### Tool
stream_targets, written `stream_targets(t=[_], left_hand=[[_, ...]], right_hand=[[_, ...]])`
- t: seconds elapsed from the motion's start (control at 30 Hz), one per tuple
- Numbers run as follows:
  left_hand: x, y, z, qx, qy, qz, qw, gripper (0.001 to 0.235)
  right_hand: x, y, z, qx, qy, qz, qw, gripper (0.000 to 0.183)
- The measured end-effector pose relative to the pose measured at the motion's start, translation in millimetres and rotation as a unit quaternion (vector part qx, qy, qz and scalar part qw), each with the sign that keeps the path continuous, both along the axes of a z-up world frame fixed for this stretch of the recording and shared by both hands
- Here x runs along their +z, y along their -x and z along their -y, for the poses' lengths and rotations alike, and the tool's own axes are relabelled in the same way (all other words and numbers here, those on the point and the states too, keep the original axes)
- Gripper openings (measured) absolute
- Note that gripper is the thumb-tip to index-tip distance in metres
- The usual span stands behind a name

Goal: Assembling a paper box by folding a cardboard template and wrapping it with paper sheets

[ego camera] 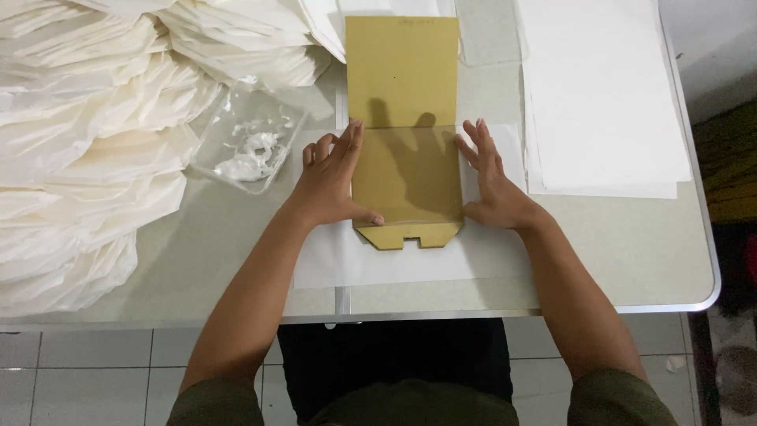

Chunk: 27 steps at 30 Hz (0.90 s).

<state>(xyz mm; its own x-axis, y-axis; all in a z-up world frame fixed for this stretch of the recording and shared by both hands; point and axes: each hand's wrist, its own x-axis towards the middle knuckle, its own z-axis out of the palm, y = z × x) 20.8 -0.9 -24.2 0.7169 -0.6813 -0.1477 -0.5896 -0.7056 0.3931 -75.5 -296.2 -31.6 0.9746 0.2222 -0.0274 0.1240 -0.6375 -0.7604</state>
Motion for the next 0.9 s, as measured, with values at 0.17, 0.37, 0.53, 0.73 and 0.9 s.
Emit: stream_targets(t=[0.17,0.37,0.53,0.73,0.9], left_hand=[[-1.8,1.8,-0.6,0.003,-0.008,0.011,1.0,0.152],[0.9,1.7,-3.0,-0.005,-0.004,-0.01,1.0,0.152],[-1.4,1.5,-3.2,0.0,-0.013,-0.013,1.0,0.149],[0.8,16.1,-0.1,-0.023,-0.037,-0.018,0.999,0.12],[10.9,29.4,8.2,-0.043,-0.063,-0.036,0.996,0.117]], right_hand=[[1.3,2.5,-0.6,-0.001,-0.026,0.024,0.999,0.134],[6.5,1.5,1.3,0.003,-0.017,0.033,0.999,0.135],[5.2,0.9,1.4,-0.006,-0.009,0.029,1.0,0.134],[2.8,0.9,9.1,-0.023,0.041,0.02,0.999,0.13],[-5.1,0.8,15.2,-0.03,0.073,0.025,0.997,0.13]])
